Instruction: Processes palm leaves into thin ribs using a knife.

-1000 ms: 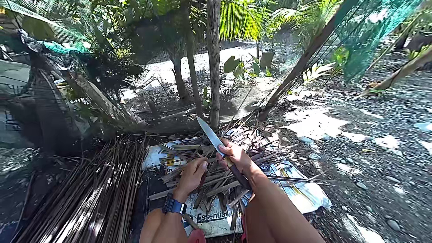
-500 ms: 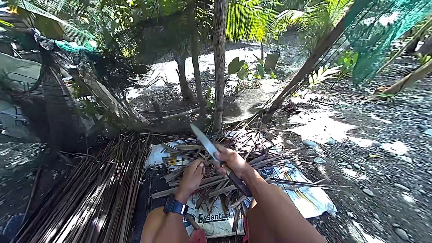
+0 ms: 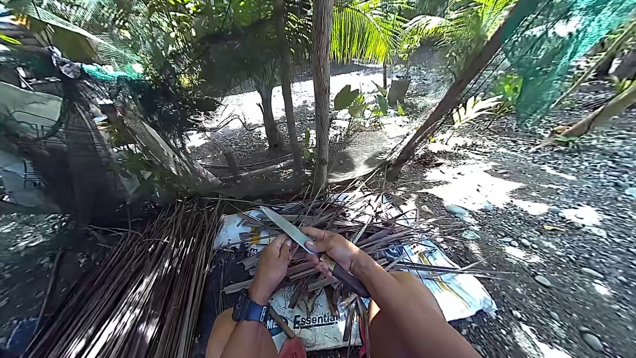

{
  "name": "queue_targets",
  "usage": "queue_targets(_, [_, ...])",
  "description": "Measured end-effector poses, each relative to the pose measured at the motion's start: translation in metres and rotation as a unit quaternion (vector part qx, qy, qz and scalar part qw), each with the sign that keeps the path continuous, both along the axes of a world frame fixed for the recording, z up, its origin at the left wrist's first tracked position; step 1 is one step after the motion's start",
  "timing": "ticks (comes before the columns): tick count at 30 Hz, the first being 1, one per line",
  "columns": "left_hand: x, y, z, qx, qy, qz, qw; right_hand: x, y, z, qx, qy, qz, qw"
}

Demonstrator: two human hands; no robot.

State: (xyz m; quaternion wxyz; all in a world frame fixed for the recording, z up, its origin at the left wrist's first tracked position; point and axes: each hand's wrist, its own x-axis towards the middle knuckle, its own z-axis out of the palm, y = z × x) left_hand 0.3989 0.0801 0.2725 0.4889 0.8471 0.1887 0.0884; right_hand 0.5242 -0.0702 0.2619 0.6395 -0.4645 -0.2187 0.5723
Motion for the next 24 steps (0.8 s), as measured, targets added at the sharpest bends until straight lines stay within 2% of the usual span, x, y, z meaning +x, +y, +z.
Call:
queue_targets(3, [0.000,-0.005,0.004,0.103,0.035,0.018,0.994,-0.004,0.003,0.000,0.002,0.018,0.004,1.000])
queue_targets(5, [-0.001,-0.007,0.006,0.127,0.047,0.024,0.991,-0.006,0.005,0.001,-0.003,0.018,0.013,1.000])
queue_targets(10, [-0.003,-0.001,0.005,0.141,0.013,0.005,0.990,0.002,0.004,-0.002,0.015,-0.014,0.009,1.000])
queue_targets(24, [-0.025,0.034,0.012,0.131,0.049,-0.045,0.989,0.038,-0.013,0.011,0.036,0.008,-0.150,0.988])
